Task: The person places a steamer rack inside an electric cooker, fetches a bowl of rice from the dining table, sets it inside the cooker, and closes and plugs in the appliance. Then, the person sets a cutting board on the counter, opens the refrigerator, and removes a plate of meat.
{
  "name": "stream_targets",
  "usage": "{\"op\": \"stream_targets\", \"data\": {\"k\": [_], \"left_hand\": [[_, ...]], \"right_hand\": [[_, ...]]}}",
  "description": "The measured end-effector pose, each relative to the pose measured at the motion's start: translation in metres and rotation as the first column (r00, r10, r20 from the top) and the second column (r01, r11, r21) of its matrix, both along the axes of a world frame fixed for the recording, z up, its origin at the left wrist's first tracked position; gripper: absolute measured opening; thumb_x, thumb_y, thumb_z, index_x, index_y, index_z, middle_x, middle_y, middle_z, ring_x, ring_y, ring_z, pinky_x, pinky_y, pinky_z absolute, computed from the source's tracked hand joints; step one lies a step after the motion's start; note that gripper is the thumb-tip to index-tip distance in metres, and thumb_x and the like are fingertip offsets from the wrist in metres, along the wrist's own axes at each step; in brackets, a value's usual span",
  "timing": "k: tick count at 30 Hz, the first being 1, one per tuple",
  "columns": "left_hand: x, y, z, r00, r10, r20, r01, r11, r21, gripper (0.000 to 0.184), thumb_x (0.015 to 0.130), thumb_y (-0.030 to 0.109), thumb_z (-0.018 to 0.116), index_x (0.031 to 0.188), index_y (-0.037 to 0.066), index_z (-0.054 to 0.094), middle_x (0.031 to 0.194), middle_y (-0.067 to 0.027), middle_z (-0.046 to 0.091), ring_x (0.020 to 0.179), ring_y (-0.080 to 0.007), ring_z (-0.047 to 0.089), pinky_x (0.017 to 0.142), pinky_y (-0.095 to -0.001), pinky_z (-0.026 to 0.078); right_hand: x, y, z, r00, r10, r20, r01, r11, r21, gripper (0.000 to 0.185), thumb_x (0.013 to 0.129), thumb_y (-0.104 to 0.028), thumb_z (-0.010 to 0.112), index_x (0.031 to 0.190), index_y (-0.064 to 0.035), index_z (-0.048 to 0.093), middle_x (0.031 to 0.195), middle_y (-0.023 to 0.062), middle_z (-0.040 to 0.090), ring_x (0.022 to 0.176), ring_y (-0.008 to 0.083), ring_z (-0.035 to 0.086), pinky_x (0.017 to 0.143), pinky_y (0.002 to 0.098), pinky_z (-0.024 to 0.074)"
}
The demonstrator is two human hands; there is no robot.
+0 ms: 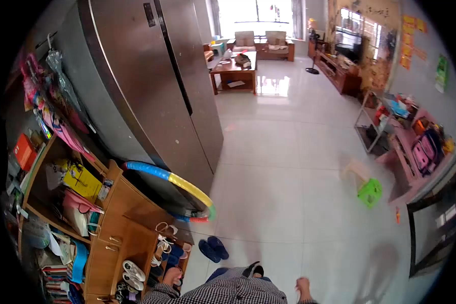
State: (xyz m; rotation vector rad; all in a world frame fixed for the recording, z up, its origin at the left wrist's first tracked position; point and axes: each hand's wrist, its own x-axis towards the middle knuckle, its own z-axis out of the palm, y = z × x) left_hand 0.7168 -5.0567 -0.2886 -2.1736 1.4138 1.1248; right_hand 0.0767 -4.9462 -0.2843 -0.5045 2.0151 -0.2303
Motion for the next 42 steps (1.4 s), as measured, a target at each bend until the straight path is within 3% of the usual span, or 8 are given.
{"op": "stream_targets", "data": {"k": [3,5,11,16,24,30,37,42], "left_hand": [[-0.009,0.036,0.037,0.801,0.597,-0.038,-0.597,0.802,0.012,0.021,0.079,0.021,0.056,0.084,0.001,0.059,0.076,-0.0158,0.058,0.065,-0.0298,0.058,0.058,-0.0435,0.049],[-0.023,0.035,0.041,0.630,0.773,-0.076,-0.771,0.634,0.057,0.019,0.078,0.020,0.056,0.085,0.001,0.058,0.075,-0.0151,0.057,0.063,-0.0291,0.058,0.055,-0.0427,0.049],[-0.064,-0.047,0.013,0.309,0.941,-0.140,-0.915,0.335,0.227,0.016,0.077,0.017,0.056,0.085,0.003,0.057,0.072,-0.0129,0.055,0.058,-0.0270,0.057,0.049,-0.0402,0.049],[-0.073,-0.159,0.007,0.129,0.944,-0.304,-0.936,0.217,0.277,0.014,0.076,0.014,0.056,0.086,0.005,0.055,0.070,-0.0111,0.054,0.053,-0.0252,0.056,0.044,-0.0382,0.049],[-0.137,-0.242,0.051,-0.187,0.892,-0.411,-0.967,-0.241,-0.083,0.039,0.077,0.016,0.059,0.113,0.005,0.049,0.088,-0.0091,0.058,0.062,-0.0219,0.058,0.046,-0.0347,0.050],[-0.312,-0.225,0.042,-0.770,0.508,-0.386,-0.564,-0.825,0.040,0.027,0.077,0.015,0.057,0.102,0.005,0.053,0.082,-0.0092,0.057,0.056,-0.0246,0.056,0.042,-0.0346,0.049],[-0.504,-0.321,0.043,-0.902,0.373,-0.217,-0.405,-0.906,0.127,0.021,0.079,0.016,0.054,0.096,0.004,0.054,0.078,-0.0096,0.055,0.055,-0.0250,0.055,0.043,-0.0346,0.049],[-0.497,-0.376,0.081,-0.728,0.424,-0.539,-0.601,-0.772,0.206,0.030,0.079,0.021,0.055,0.102,0.002,0.053,0.086,-0.0118,0.056,0.066,-0.0252,0.058,0.050,-0.0357,0.051]], "right_hand": [[-0.041,-0.155,-0.031,0.763,0.413,-0.498,-0.535,0.836,-0.126,0.019,0.072,-0.017,0.053,0.063,-0.0027,0.062,0.060,0.0164,0.061,0.055,0.0298,0.061,0.057,0.0394,0.0502],[-0.015,-0.270,0.035,0.820,0.334,-0.464,-0.488,0.832,-0.264,0.021,0.072,-0.023,0.054,0.075,-0.0039,0.064,0.074,0.0163,0.063,0.073,0.0320,0.061,0.069,0.0385,0.0489],[0.106,-0.522,0.046,0.832,0.488,-0.265,-0.552,0.670,-0.496,0.029,0.078,-0.027,0.057,0.095,-0.0041,0.062,0.092,0.0146,0.064,0.086,0.0262,0.061,0.077,0.0352,0.0470],[0.219,-0.672,0.147,0.429,0.847,-0.314,-0.825,0.226,-0.518,0.033,0.081,-0.032,0.055,0.100,-0.0054,0.060,0.093,0.0176,0.062,0.088,0.0347,0.058,0.076,0.0416,0.0466],[0.378,-0.927,0.280,0.162,0.523,-0.837,-0.738,-0.499,-0.455,0.028,0.078,-0.021,0.058,0.101,-0.0043,0.059,0.107,0.0118,0.054,0.106,0.0329,0.045,0.080,0.0436,0.0428],[0.437,-1.051,0.297,-0.482,-0.140,-0.865,-0.603,-0.664,0.443,0.022,0.069,-0.020,0.060,0.085,-0.0063,0.066,0.096,0.0051,0.059,0.100,0.0255,0.045,0.073,0.0460,0.0414],[0.439,-1.062,0.254,-0.491,-0.173,-0.854,-0.530,-0.719,0.450,0.018,0.069,-0.018,0.060,0.083,-0.0090,0.068,0.086,0.0028,0.057,0.093,0.0247,0.044,0.055,0.0387,0.0407],[0.436,-1.072,0.267,-0.458,-0.154,-0.876,-0.489,-0.779,0.393,0.017,0.071,-0.019,0.060,0.083,-0.0117,0.069,0.089,0.0009,0.057,0.096,0.0223,0.044,0.056,0.0365,0.0432]]}}
